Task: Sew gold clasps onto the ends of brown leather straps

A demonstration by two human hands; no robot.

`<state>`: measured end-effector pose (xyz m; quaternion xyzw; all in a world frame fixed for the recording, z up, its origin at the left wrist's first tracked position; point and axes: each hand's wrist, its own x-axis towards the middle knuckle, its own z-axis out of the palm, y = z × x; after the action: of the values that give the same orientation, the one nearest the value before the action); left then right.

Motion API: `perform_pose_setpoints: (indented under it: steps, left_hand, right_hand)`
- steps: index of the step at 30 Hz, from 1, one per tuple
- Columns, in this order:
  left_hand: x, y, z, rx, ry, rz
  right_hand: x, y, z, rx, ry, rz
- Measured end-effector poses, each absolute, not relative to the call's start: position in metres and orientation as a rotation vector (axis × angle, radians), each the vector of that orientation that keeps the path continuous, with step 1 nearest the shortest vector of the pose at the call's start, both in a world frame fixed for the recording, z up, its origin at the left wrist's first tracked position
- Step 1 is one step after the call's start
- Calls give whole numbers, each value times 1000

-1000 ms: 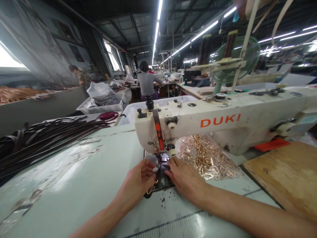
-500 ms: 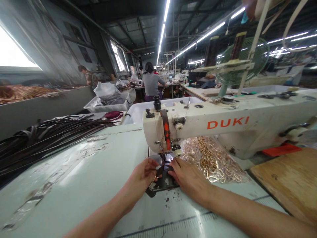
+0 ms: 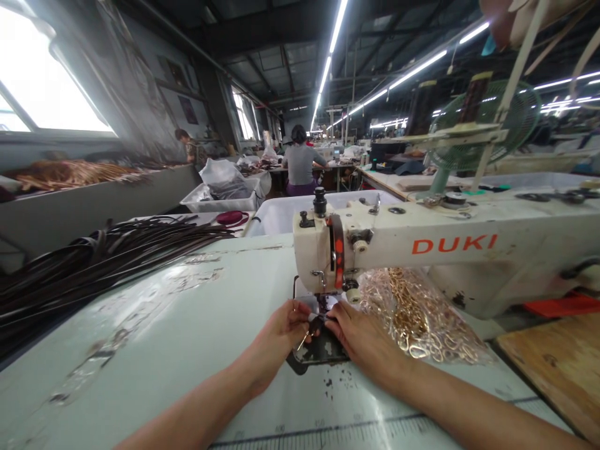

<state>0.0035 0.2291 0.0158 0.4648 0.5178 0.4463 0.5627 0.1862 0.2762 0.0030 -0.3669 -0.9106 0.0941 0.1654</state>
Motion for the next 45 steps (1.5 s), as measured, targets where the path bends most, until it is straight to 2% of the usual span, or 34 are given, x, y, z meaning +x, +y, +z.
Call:
perform_pose_setpoints:
  steps: [19,25,28,33,38,41,43,45]
  left_hand:
    - [5,228,15,1113,1220,1064]
    - [7,227,15,1302,1324,1061]
    - [9,220,21,1577,1404,1028]
    - [4,205,33,2326,1237,704]
    - [-7,215,33,2147,1530,957]
    - [-6,222,26,2156,1603,877]
    - [-4,223,21,2172,1588,809]
    - [-2,222,18,2191,1561,777]
  right_hand:
    - [187,279,-1,-993,-2416,445]
    - [192,280,3,-988,-2256,537]
    - [201,275,13,-885,-2222,569]
    - [215,276,33,-795,-2419,612]
    - [215,286,31,-969,-2626,339]
    - [215,276,36,-887,-2816,262]
    - [219,264,47,-890,-2849,347]
    - [226,253,62,-912,-2849,598]
